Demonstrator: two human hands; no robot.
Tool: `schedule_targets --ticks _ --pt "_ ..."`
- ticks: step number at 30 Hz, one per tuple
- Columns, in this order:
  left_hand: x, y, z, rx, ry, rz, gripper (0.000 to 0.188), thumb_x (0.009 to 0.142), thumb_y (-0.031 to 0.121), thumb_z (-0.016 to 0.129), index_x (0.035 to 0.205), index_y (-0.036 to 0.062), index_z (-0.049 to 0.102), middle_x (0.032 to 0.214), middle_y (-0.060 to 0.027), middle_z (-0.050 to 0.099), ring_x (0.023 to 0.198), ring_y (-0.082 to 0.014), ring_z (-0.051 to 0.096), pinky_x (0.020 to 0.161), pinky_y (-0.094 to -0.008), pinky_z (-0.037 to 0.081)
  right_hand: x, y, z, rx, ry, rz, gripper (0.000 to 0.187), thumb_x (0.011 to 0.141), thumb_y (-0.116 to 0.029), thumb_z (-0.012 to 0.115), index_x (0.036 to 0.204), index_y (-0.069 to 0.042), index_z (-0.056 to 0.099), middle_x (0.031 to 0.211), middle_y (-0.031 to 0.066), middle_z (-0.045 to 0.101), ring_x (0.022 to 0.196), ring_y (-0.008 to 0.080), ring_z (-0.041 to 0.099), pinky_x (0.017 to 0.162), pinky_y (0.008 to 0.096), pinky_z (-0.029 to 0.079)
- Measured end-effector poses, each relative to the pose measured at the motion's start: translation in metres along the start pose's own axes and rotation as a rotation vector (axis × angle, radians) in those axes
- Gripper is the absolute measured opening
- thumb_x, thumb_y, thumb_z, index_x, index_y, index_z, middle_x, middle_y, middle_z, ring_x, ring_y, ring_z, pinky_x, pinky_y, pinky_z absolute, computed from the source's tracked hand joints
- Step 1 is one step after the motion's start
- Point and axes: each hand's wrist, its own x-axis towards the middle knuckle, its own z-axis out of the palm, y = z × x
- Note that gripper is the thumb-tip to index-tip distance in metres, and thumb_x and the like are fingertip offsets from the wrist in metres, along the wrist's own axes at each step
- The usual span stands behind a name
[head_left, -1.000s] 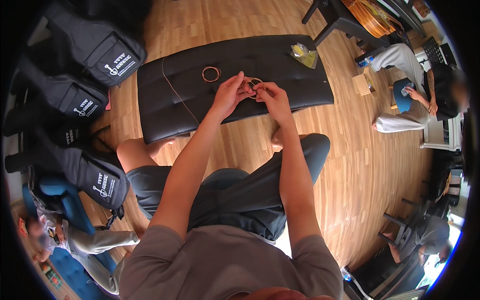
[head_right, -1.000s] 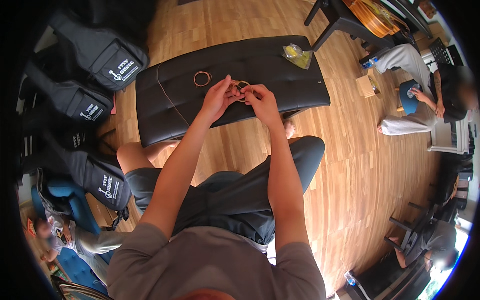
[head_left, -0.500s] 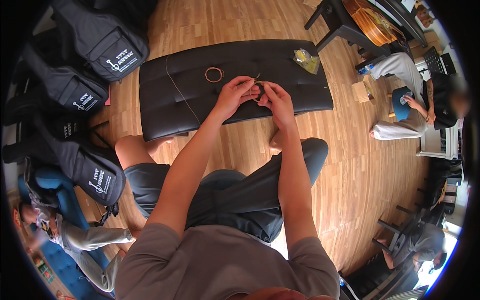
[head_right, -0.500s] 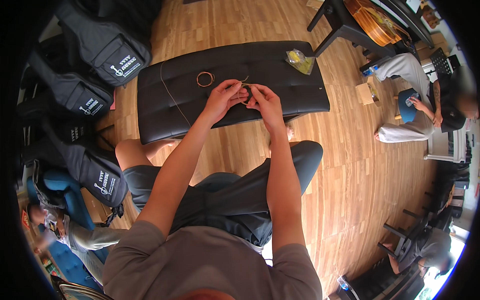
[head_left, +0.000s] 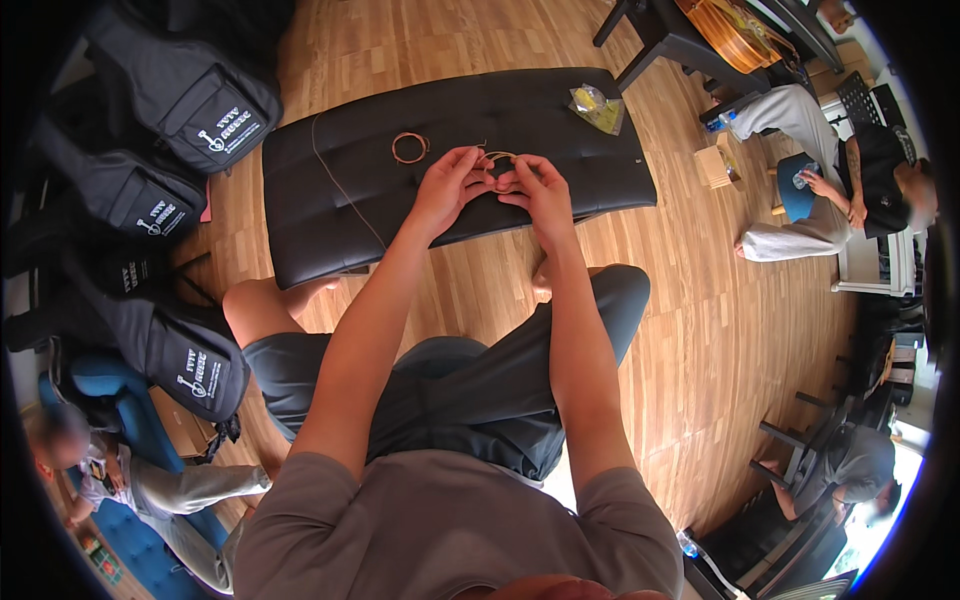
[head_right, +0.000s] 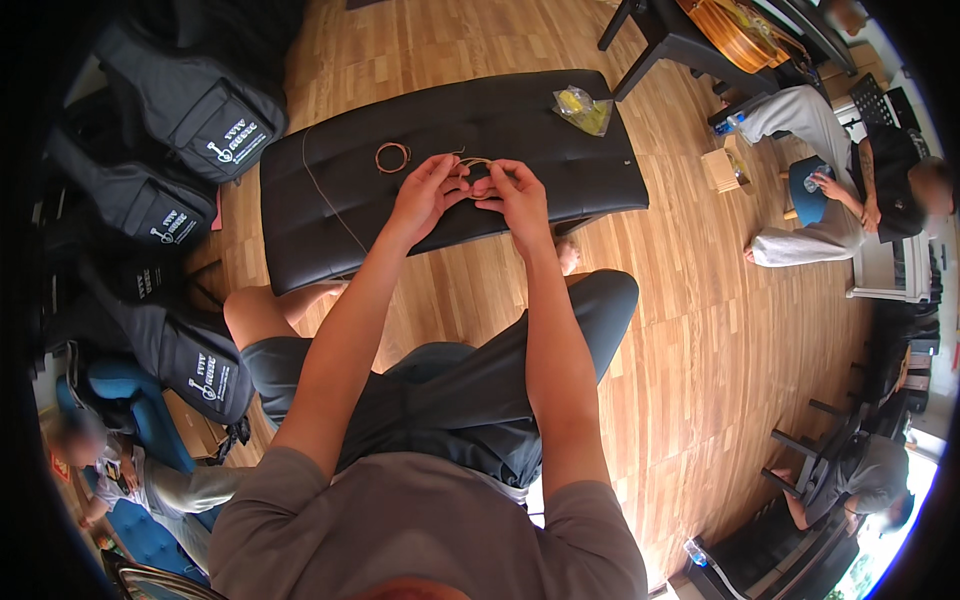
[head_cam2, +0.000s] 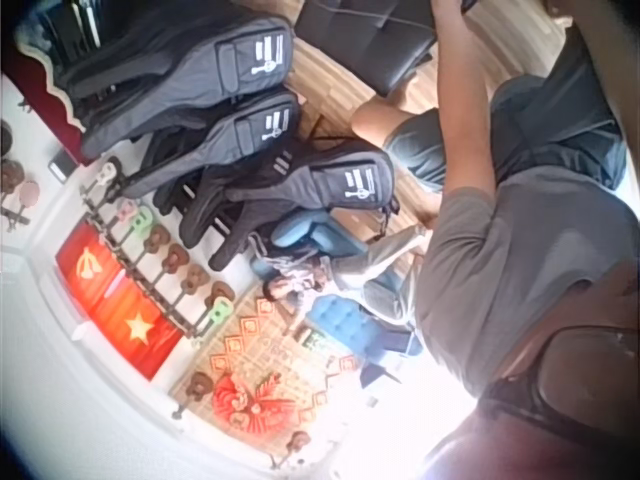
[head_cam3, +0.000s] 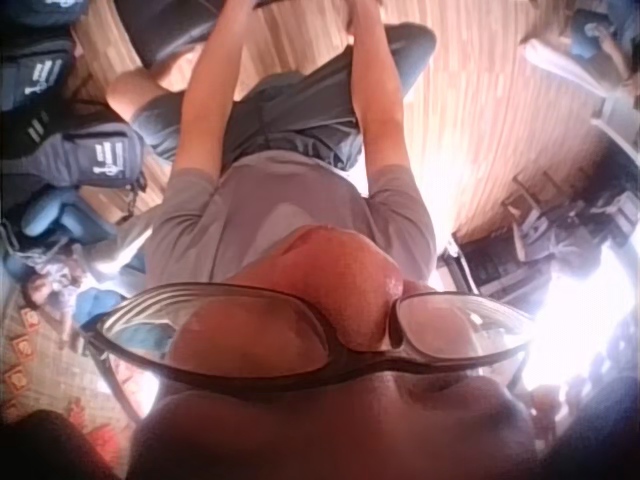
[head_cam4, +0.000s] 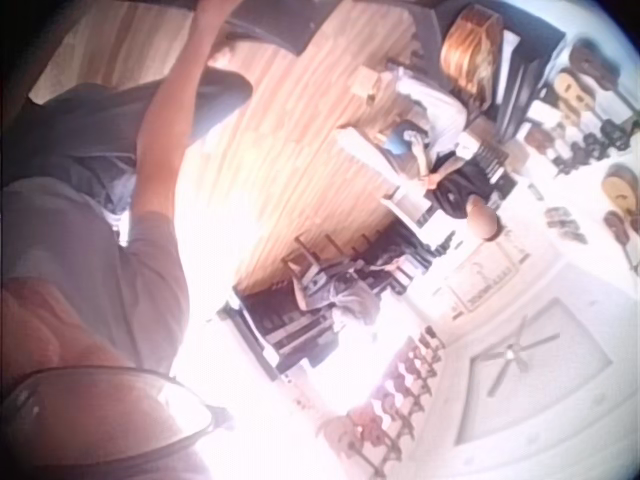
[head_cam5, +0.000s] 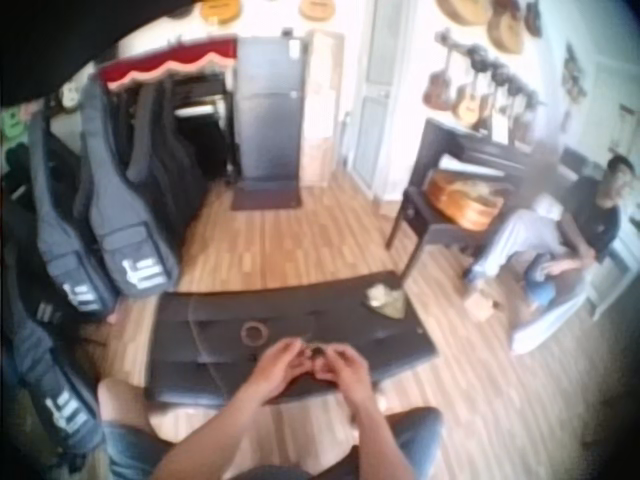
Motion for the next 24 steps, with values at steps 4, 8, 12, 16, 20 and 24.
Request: schedule_targets --ticks 4,8,12,16,20,24 --pt "0.002 -0.001 -0.007 0.019 -0.073 -0.032 0.022 0.102 0.019 0.063 0.118 0.0038 0.060 0.106 -0.0065 0.065 0.096 -0.0148 0.067 0.096 -0.0351 0.055 0.001 0.002 -0.003 -0.025 -0.015 0.000 0.023 0.102 -0.020 0.063 0.115 0.000 0.065 0.092 0.0054 0.070 0.085 0.0144 0.069 0.073 0.0274 0.059" --pt "0.001 0.001 -0.007 0.055 -0.102 -0.040 0.024 0.096 0.010 0.069 0.117 0.0037 0.061 0.104 -0.0055 0.065 0.098 -0.0160 0.067 0.097 -0.0347 0.055 0.001 0.002 -0.002 -0.029 -0.011 -0.004 0.023 0.101 -0.019 0.064 0.115 0.000 0.067 0.089 0.0036 0.068 0.083 0.0121 0.067 0.072 0.0267 0.059" --pt "-0.002 0.004 0.001 0.119 -0.071 -0.047 0.028 0.091 0.003 0.073 0.116 0.0019 0.061 0.103 -0.0064 0.064 0.097 -0.0180 0.067 0.096 -0.0335 0.056 0.002 0.002 -0.004 -0.012 -0.012 -0.009 0.023 0.101 -0.018 0.064 0.114 0.001 0.067 0.086 0.0023 0.066 0.081 0.0111 0.066 0.071 0.0263 0.059" --pt "-0.003 0.000 0.011 0.176 0.029 0.040 0.028 0.089 0.001 0.074 0.113 -0.0007 0.061 0.104 -0.0085 0.064 0.092 -0.0179 0.069 0.088 -0.0315 0.060 0.002 0.003 -0.005 -0.008 -0.013 -0.010 0.024 0.101 -0.019 0.064 0.113 0.002 0.067 0.083 0.0022 0.065 0.078 0.0103 0.065 0.069 0.0265 0.059" --pt "-0.003 -0.004 0.014 0.203 0.104 0.083 0.025 0.089 0.001 0.074 0.111 -0.0014 0.061 0.106 -0.0086 0.062 0.088 -0.0173 0.069 0.085 -0.0318 0.062 0.002 -0.001 -0.011 0.061 -0.080 0.014 0.028 0.103 -0.023 0.061 0.112 0.003 0.067 0.081 0.0020 0.065 0.077 0.0107 0.065 0.069 0.0263 0.058" --pt "-0.005 -0.006 0.019 0.186 0.134 0.124 0.027 0.090 0.003 0.075 0.112 -0.0024 0.061 0.108 -0.0093 0.062 0.085 -0.0169 0.069 0.085 -0.0314 0.062 0.000 -0.003 -0.009 0.060 -0.079 0.017 0.029 0.103 -0.025 0.061 0.112 0.002 0.068 0.080 0.0018 0.065 0.077 0.0112 0.065 0.069 0.0259 0.058"
